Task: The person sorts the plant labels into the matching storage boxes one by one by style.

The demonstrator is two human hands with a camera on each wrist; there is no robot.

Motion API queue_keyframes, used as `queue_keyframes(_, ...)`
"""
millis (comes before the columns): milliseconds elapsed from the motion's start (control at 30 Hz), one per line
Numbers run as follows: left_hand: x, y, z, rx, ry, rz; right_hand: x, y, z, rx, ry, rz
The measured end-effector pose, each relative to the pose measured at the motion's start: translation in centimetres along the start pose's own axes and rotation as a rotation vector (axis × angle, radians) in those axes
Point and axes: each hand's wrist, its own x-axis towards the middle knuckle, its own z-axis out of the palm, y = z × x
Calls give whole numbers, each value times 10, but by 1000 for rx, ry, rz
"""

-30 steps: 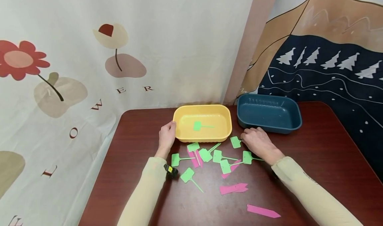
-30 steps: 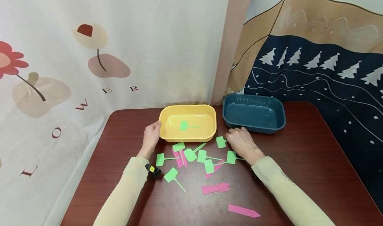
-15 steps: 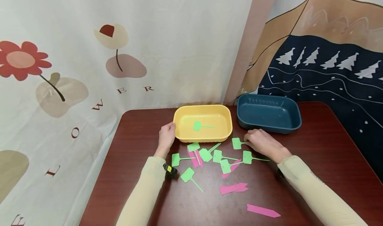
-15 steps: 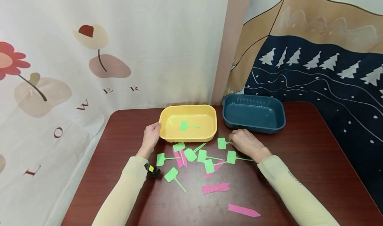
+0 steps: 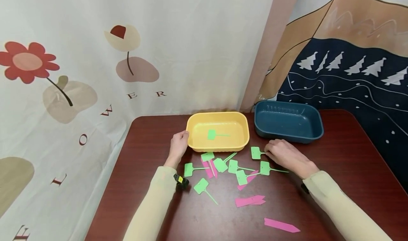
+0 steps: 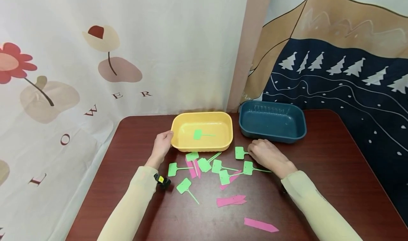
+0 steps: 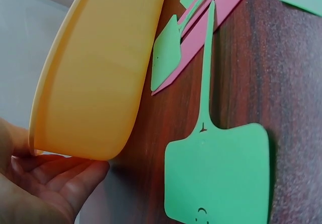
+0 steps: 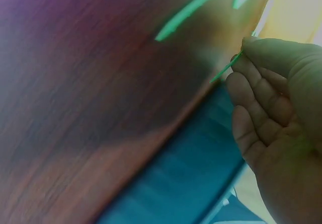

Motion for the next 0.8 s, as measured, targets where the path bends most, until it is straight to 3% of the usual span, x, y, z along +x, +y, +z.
queue_keyframes(200, 1, 3, -1, -8, -12, 0, -14, -8, -19, 60, 146, 13)
queue_keyframes(367, 1, 0, 0, -3, -33, -6, -15, -19, -33, 100, 221, 28)
queue_keyframes(533, 3, -3, -2, -49, -67, 6, -3, -33, -44, 131, 264, 37)
queue_keyframes(667, 4, -4, -5, -81, -116, 49, 12, -41, -48, 144, 282, 36)
queue_keyframes(800, 0, -4, -8, -12, -185, 94, 29, -46, -50, 150, 263, 54)
